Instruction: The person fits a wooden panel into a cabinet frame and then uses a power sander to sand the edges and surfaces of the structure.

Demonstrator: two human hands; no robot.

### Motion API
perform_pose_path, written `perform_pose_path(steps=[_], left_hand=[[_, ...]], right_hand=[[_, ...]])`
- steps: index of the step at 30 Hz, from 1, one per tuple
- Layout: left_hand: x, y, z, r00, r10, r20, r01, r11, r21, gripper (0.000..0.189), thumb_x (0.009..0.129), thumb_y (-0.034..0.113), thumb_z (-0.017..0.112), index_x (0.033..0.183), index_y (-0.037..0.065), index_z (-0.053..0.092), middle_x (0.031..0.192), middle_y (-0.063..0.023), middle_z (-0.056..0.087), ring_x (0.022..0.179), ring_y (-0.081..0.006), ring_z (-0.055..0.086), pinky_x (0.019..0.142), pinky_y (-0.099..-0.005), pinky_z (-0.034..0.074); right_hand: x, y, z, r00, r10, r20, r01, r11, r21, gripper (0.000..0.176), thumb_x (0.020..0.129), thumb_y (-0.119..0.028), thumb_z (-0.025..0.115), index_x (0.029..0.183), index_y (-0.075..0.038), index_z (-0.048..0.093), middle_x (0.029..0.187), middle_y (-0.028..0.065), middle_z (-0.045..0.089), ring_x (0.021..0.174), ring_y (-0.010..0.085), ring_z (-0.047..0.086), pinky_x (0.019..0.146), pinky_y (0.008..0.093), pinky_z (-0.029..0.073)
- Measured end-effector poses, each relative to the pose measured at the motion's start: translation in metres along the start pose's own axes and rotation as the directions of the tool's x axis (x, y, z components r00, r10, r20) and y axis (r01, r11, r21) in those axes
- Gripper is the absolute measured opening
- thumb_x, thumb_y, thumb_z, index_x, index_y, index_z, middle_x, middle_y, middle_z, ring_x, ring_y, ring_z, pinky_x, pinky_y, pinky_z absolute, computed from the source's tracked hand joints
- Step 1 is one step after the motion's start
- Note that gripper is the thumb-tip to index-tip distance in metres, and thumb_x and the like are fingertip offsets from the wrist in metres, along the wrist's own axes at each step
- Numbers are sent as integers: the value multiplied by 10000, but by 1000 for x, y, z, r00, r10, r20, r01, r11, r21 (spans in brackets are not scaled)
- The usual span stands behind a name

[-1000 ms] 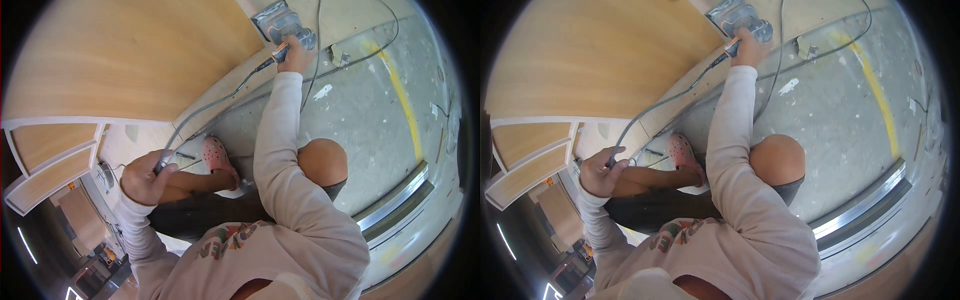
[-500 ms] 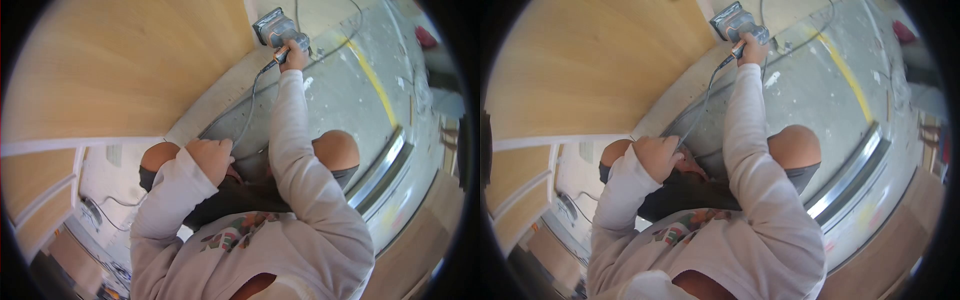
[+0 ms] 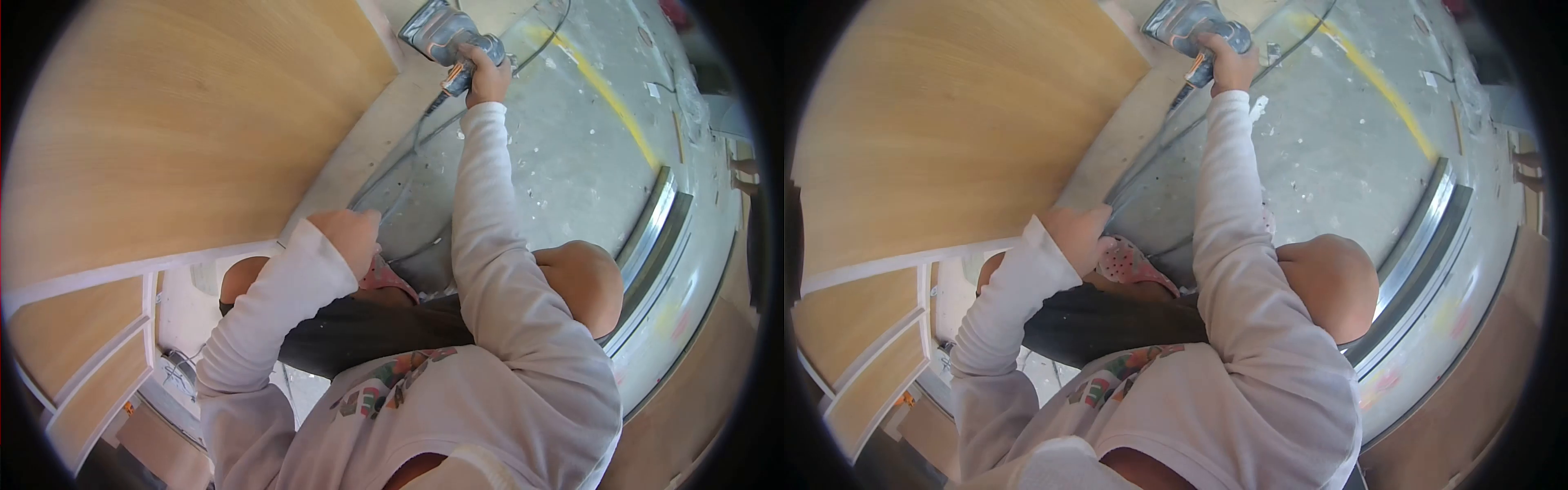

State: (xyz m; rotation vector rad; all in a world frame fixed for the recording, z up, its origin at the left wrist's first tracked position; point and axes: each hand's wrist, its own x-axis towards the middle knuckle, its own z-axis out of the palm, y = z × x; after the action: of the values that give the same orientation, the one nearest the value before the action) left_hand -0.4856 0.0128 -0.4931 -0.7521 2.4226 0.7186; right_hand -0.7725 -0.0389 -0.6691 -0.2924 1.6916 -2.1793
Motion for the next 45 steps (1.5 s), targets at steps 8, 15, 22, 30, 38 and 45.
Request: perform_pose_path(steps=[8, 15, 22, 30, 38, 45], left_hand=[[-13, 19, 3, 989, -49, -140, 65, 991, 115, 222, 788, 212, 619, 870, 28, 524, 653, -178, 591, 670, -369, 593, 624, -455, 454], [-16, 37, -6, 972, -31, -235, 75, 980, 184, 155, 764, 142, 599, 841, 35, 517, 601, -111, 590, 635, -277, 610, 624, -366, 436], [-16, 38, -6, 973, -9, -232, 58, 977, 204, 196, 772, 165, 607, 887, 41, 507, 607, -105, 589, 638, -287, 598, 617, -381, 430], [-17, 42, -2, 973, 36, -228, 8, 982, 189, 283, 764, 173, 614, 994, 32, 530, 623, -105, 602, 644, -273, 608, 601, -380, 427], [-25, 33, 7, 964, 37, -262, 9, 985, 171, 299, 757, 179, 619, 1000, 26, 535, 611, -103, 598, 618, -277, 604, 574, -375, 427], [-27, 28, 7, 968, 8, -250, 33, 986, 162, 312, 757, 177, 626, 1011, 25, 530, 621, -106, 598, 628, -276, 605, 579, -379, 425]], right_hand=[[-1, 13, 1, 907, 386, 171, -420, 790, 446, 222, 689, -89, 588, 866, 37, 546, 762, 117, 582, 551, 256, 577, 423, 398, 489], [0, 35, 16, 901, 422, 97, -420, 798, 433, 177, 668, -86, 617, 772, 51, 577, 722, 117, 577, 563, 251, 576, 435, 393, 489], [5, 45, 22, 933, 356, 47, -334, 810, 482, 164, 642, -38, 631, 736, 75, 560, 722, 112, 574, 601, 234, 585, 531, 358, 498], [-9, 5, 46, 950, 309, 42, -292, 836, 465, 157, 699, -102, 615, 757, 40, 582, 739, 105, 583, 585, 225, 581, 493, 361, 494], [-19, -39, 71, 978, 103, 180, -162, 920, 357, 141, 800, -138, 547, 853, -24, 610, 765, 49, 602, 680, 155, 597, 572, 268, 481], [-6, 6, 49, 971, 237, -17, -216, 911, 350, 196, 704, -116, 622, 774, 59, 573, 742, 109, 577, 595, 224, 587, 515, 347, 499]])
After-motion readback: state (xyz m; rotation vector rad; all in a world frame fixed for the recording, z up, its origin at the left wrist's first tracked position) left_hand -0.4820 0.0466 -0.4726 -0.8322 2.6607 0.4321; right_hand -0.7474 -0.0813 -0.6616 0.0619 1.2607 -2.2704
